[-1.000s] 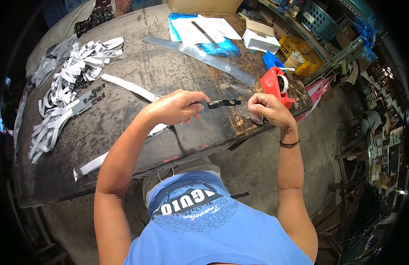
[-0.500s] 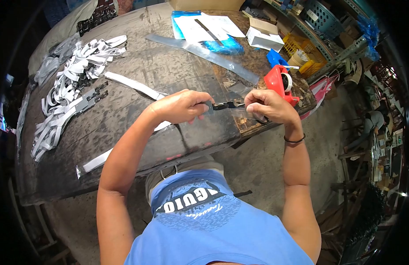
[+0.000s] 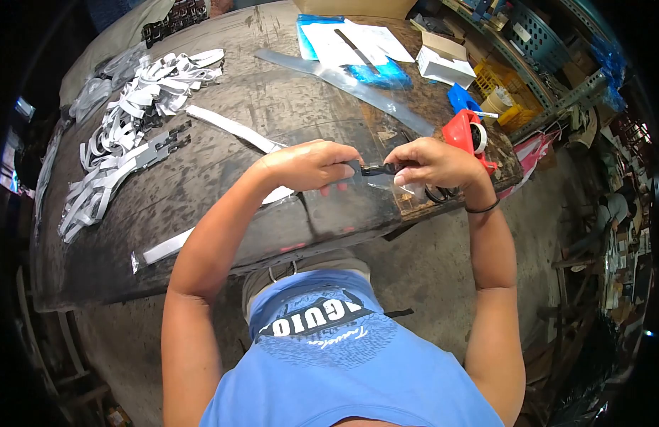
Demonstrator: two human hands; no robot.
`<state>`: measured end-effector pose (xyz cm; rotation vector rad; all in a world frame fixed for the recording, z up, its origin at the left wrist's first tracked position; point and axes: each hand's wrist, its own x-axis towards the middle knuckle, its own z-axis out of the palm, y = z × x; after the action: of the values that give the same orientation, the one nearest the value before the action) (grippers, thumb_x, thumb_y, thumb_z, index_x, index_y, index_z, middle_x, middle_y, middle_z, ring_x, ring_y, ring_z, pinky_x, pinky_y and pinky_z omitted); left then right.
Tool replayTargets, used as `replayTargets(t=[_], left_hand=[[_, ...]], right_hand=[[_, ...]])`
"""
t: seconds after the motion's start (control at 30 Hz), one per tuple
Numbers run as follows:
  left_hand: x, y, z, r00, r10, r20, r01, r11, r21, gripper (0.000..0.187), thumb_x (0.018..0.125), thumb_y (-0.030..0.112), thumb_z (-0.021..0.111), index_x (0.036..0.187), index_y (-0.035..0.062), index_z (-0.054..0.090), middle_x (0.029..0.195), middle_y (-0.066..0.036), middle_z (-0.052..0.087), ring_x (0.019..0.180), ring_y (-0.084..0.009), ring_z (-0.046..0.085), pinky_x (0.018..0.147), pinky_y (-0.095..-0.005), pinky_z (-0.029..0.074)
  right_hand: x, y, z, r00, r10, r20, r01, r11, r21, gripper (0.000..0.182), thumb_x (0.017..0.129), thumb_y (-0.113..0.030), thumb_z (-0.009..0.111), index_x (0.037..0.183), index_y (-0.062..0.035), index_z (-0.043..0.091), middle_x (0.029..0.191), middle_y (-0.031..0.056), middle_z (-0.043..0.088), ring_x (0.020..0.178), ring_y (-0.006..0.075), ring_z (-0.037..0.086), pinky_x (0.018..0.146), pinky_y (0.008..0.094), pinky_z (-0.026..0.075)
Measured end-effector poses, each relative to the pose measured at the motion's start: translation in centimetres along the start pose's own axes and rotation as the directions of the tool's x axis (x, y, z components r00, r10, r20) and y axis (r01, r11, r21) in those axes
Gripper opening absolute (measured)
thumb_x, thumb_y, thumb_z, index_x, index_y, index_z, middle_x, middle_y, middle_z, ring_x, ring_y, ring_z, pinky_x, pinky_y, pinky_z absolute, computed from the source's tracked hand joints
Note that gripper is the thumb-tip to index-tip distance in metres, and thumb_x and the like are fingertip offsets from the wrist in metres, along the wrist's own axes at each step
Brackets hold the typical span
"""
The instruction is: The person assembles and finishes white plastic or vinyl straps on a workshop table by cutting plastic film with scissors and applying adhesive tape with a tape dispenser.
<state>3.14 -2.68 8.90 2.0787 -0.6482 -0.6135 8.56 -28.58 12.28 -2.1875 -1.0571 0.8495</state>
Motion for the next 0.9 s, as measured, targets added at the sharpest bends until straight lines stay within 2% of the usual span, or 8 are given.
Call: replayTargets(t=[0.03,0.1,0.13,0.27,0.33,0.57,0.83,0.9], left_hand=[[0.0,0.0,0.0,1.0,0.019,-0.009,-0.019,1.0,0.008,0.027,0.095,0.015,0.048,0.118,0.0043,0.056,0.087,-0.007,0.065,0.066,-0.0135,0.061,0.062,-0.0302,0.05],[0.1,0.0,0.2,0.999,0.037,-0.017,-0.036,0.999,0.017,0.026,0.095,0.015,0.048,0.117,0.0044,0.056,0.087,-0.006,0.065,0.067,-0.0137,0.061,0.062,-0.0303,0.049],[0.1,-0.1,0.2,0.998,0.05,-0.043,-0.05,0.999,0.005,0.023,0.095,0.017,0.05,0.113,0.004,0.055,0.087,-0.008,0.066,0.066,-0.0154,0.061,0.063,-0.0327,0.05],[0.2,-0.2,0.4,0.994,0.035,-0.103,-0.038,0.999,-0.022,0.021,0.094,0.018,0.052,0.109,0.0032,0.053,0.086,-0.01,0.067,0.066,-0.0179,0.063,0.063,-0.035,0.05],[0.1,-0.2,0.4,0.993,0.033,-0.113,-0.035,0.999,-0.02,0.02,0.093,0.017,0.053,0.108,0.004,0.054,0.085,-0.008,0.066,0.067,-0.0156,0.062,0.062,-0.0327,0.05],[0.2,-0.6,0.4,0.984,0.108,-0.143,-0.113,0.993,-0.031,0.022,0.089,0.015,0.056,0.108,0.0046,0.056,0.082,-0.006,0.065,0.068,-0.0136,0.061,0.063,-0.0294,0.05],[0.4,-1.2,0.5,0.971,0.093,-0.219,-0.114,0.99,-0.085,0.021,0.094,0.021,0.056,0.105,0.0027,0.059,0.079,-0.007,0.066,0.064,-0.0144,0.062,0.061,-0.0319,0.051],[0.5,-1.3,0.5,0.968,0.099,-0.229,-0.121,0.989,-0.085,0.021,0.094,0.021,0.056,0.105,0.0026,0.059,0.079,-0.007,0.066,0.064,-0.0141,0.062,0.061,-0.0318,0.051]], right_hand=[[0.3,0.1,-0.3,1.0,-0.003,0.001,0.003,1.0,0.002,0.035,0.085,-0.021,0.069,0.11,0.0029,0.062,0.084,0.0104,0.064,0.073,0.0164,0.061,0.066,0.0312,0.05],[0.7,0.2,-0.7,0.986,0.12,0.111,-0.13,0.988,0.084,0.039,0.084,-0.022,0.07,0.113,0.0025,0.062,0.084,0.0082,0.064,0.067,0.0129,0.06,0.061,0.0279,0.05],[0.9,0.2,-0.6,0.988,0.115,0.101,-0.125,0.987,0.1,0.032,0.086,-0.021,0.072,0.11,-0.0013,0.063,0.076,-0.0022,0.06,0.06,0.0061,0.055,0.055,0.0237,0.047],[1.6,1.4,-0.7,0.992,0.096,0.085,-0.109,0.981,0.159,0.042,0.084,-0.024,0.071,0.115,0.0027,0.062,0.079,0.0027,0.061,0.06,0.0115,0.056,0.055,0.0267,0.047],[1.7,0.9,-1.1,0.977,0.135,0.165,-0.167,0.965,0.201,0.043,0.083,-0.024,0.072,0.115,0.0028,0.062,0.076,0.0017,0.06,0.057,0.0101,0.053,0.05,0.0266,0.044],[2.0,-0.3,-1.4,0.967,0.162,0.196,-0.195,0.968,0.158,0.038,0.081,-0.021,0.073,0.111,0.0003,0.063,0.073,0.0007,0.059,0.053,0.0087,0.049,0.046,0.0246,0.04],[1.6,0.1,-1.6,0.976,0.124,0.18,-0.169,0.949,0.267,0.036,0.078,-0.024,0.079,0.102,-0.0024,0.063,0.07,-0.0015,0.059,0.046,0.0058,0.048,0.039,0.0221,0.035],[1.2,-0.2,-1.6,0.97,0.148,0.195,-0.2,0.938,0.283,0.035,0.08,-0.022,0.074,0.107,-0.003,0.062,0.073,-0.002,0.055,0.05,0.0058,0.044,0.042,0.0236,0.032]])
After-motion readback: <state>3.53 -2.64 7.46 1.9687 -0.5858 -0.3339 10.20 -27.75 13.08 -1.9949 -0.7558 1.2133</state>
